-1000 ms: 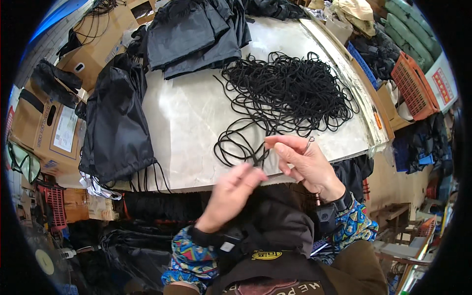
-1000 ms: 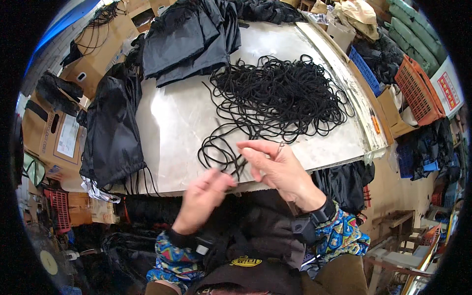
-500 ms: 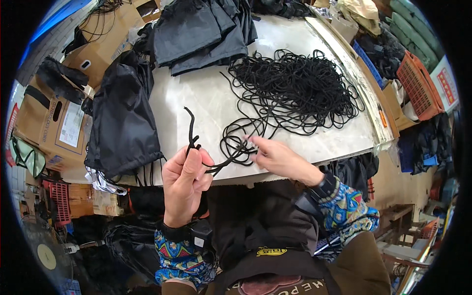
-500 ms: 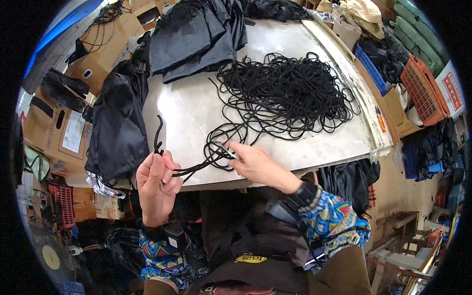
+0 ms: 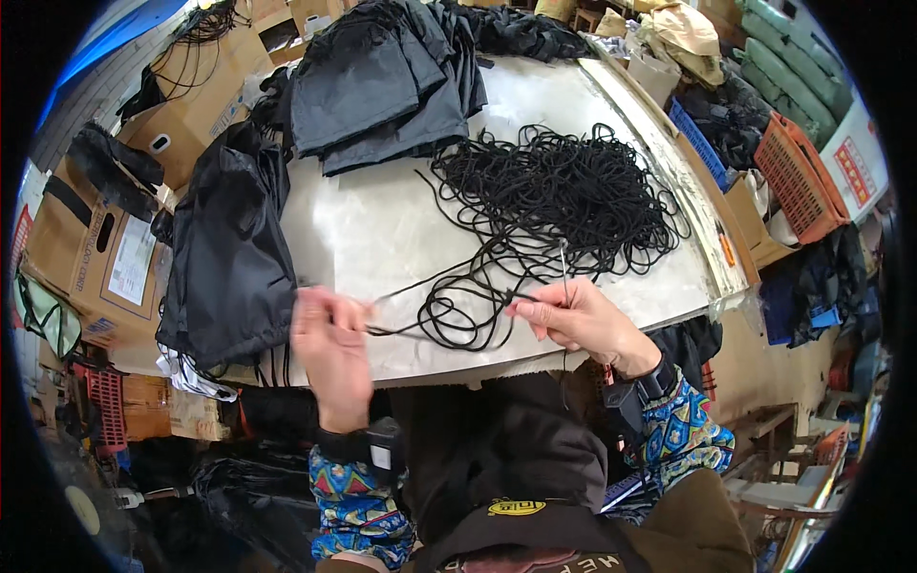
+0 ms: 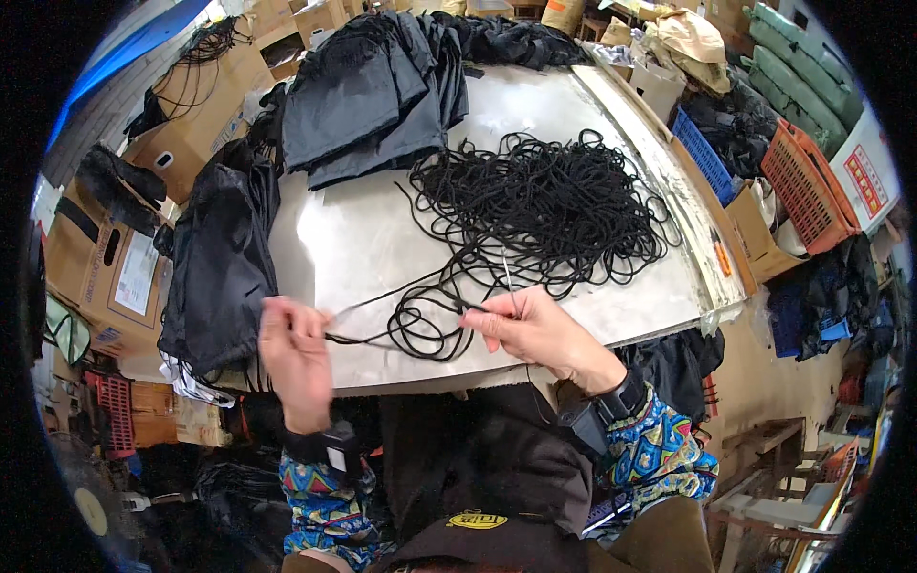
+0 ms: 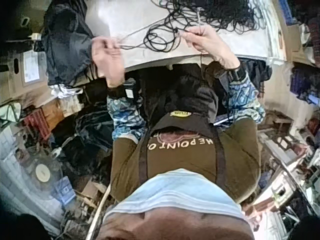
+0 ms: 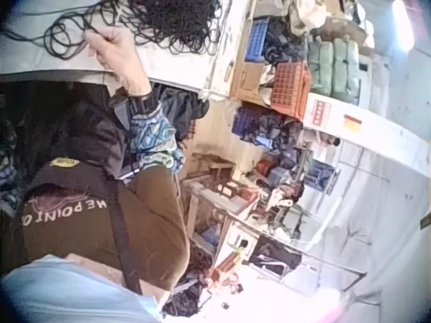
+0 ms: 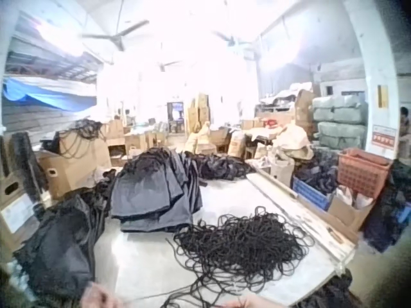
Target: The person assembles black drawstring bags by threading black cords through the top hems. They use a metal tool to pull the cords through the fabric channels, then tie the ends of the cords together. The process is repeated for multiple bags on a workbench in a warehouse setting.
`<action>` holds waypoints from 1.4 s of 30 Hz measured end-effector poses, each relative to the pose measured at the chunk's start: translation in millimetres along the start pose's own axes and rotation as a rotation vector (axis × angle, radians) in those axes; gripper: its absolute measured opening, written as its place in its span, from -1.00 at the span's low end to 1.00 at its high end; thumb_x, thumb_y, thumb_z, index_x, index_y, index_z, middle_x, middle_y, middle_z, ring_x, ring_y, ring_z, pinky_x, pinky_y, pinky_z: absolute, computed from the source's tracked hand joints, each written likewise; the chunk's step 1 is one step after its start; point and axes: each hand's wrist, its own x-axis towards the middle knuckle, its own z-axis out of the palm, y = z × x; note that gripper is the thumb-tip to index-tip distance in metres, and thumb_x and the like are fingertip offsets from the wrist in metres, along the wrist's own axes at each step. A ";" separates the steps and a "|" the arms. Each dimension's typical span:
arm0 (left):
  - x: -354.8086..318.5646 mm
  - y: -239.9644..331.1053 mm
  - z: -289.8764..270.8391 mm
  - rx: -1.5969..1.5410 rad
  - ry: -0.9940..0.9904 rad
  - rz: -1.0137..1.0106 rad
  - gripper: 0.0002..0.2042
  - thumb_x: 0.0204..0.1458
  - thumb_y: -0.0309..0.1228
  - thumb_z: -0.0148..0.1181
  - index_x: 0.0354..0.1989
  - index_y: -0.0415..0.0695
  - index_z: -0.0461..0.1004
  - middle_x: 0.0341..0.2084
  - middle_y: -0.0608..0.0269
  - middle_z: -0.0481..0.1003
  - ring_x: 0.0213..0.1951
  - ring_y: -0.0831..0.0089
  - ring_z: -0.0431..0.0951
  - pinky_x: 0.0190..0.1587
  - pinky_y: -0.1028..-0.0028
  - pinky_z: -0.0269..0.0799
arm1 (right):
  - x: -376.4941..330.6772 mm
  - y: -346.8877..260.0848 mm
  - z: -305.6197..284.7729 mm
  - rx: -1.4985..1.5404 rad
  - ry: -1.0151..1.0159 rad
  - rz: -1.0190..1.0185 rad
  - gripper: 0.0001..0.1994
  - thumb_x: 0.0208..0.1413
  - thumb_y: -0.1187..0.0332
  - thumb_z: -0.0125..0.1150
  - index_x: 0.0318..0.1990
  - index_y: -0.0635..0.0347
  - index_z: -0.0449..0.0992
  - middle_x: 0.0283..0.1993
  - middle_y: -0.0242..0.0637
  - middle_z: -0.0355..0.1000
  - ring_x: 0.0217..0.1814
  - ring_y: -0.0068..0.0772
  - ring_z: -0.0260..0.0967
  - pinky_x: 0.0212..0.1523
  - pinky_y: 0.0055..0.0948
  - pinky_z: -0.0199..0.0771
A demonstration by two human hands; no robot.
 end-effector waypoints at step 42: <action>69.1 89.4 119.7 0.117 -0.056 0.240 -0.79 0.17 -0.28 -0.03 -0.49 -0.06 0.25 -0.73 0.47 0.05 -0.70 0.69 0.00 -0.69 0.62 -0.12 | -55.6 85.5 -28.7 0.801 0.326 -0.262 -0.80 0.27 0.29 -0.03 -0.16 0.24 0.39 -0.55 -0.49 0.17 -0.66 -0.74 -0.12 -0.71 -0.71 -0.16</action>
